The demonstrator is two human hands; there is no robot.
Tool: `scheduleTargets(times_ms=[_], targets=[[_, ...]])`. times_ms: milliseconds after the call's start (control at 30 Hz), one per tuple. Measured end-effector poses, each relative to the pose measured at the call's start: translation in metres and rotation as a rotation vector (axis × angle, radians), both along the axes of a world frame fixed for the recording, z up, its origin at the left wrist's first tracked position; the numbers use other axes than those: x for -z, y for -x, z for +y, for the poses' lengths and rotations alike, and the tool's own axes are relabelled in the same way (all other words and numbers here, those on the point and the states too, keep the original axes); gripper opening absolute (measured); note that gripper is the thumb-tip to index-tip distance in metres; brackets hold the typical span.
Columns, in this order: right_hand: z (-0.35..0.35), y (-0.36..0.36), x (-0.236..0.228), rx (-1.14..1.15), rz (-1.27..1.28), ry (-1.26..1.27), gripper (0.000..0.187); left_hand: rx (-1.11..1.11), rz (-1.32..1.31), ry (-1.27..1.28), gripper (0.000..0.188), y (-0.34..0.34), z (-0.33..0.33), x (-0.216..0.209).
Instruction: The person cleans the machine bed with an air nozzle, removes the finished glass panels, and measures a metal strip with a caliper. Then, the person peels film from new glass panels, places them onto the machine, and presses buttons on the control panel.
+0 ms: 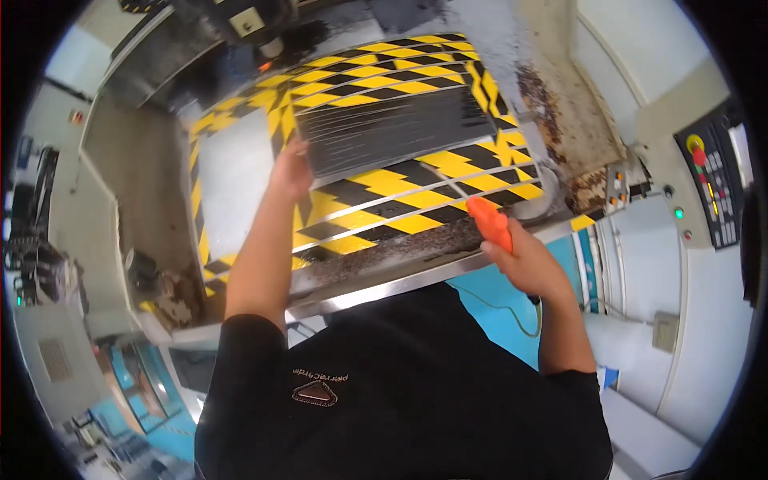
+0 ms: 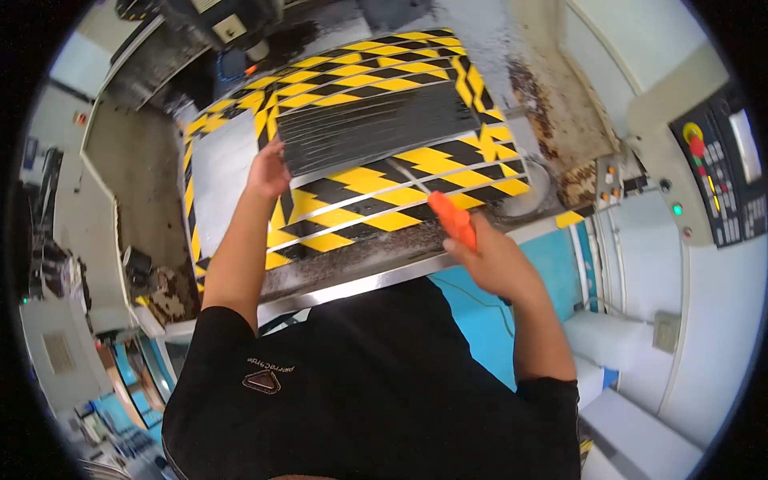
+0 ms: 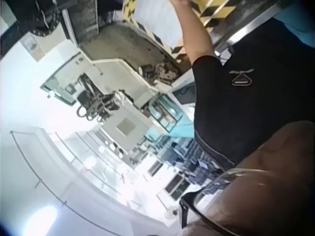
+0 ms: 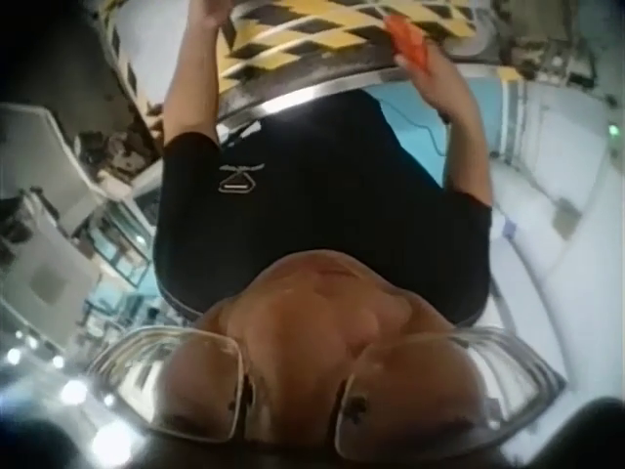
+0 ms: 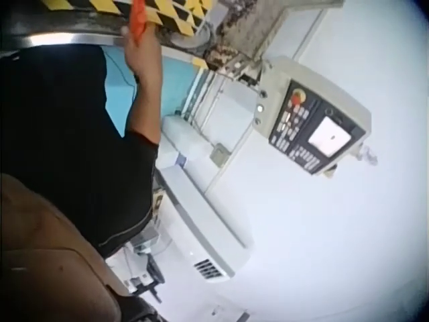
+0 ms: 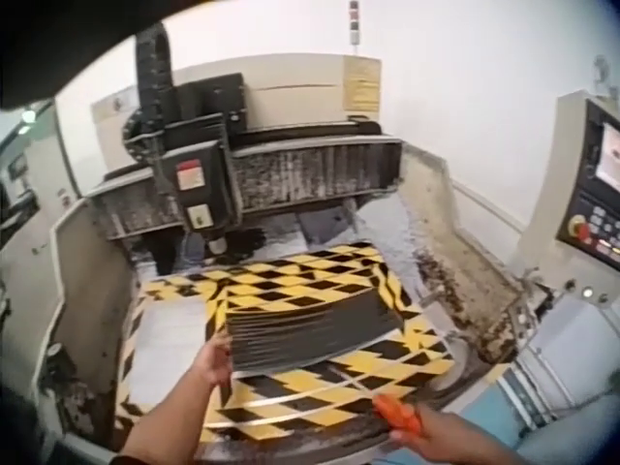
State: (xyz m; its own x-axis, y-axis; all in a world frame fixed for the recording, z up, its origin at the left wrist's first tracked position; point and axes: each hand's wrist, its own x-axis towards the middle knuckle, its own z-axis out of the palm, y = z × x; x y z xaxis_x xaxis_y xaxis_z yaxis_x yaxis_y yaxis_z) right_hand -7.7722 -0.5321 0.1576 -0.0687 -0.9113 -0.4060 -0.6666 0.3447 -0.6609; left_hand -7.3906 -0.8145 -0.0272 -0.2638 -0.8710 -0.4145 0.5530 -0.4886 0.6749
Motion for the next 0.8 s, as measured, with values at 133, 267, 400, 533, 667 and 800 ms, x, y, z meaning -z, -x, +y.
scheduleTargets(times_ms=[133,267,400,533,667,800], targets=[[0.004,-0.026,-0.015,-0.194,0.053,-0.031,0.045,0.000,0.240,-0.086,0.047,0.004,0.059,-0.037],[-0.001,-0.041,-0.026,-0.340,0.035,-0.088,0.048,0.006,0.298,0.110,0.048,-0.018,0.104,-0.047],[-0.005,-0.049,-0.025,-0.460,0.078,-0.076,0.046,-0.099,0.101,0.086,0.055,-0.034,0.139,-0.064],[-0.002,-0.054,-0.022,-0.534,0.050,-0.012,0.043,-0.234,0.005,0.063,0.057,-0.041,0.171,-0.076],[-0.005,-0.047,-0.011,-0.622,0.092,-0.031,0.041,-0.325,-0.128,0.023,0.062,-0.040,0.202,-0.080],[-0.011,-0.005,0.018,-0.043,0.152,0.256,0.043,-0.375,-0.048,0.208,0.066,-0.061,0.236,-0.078]])
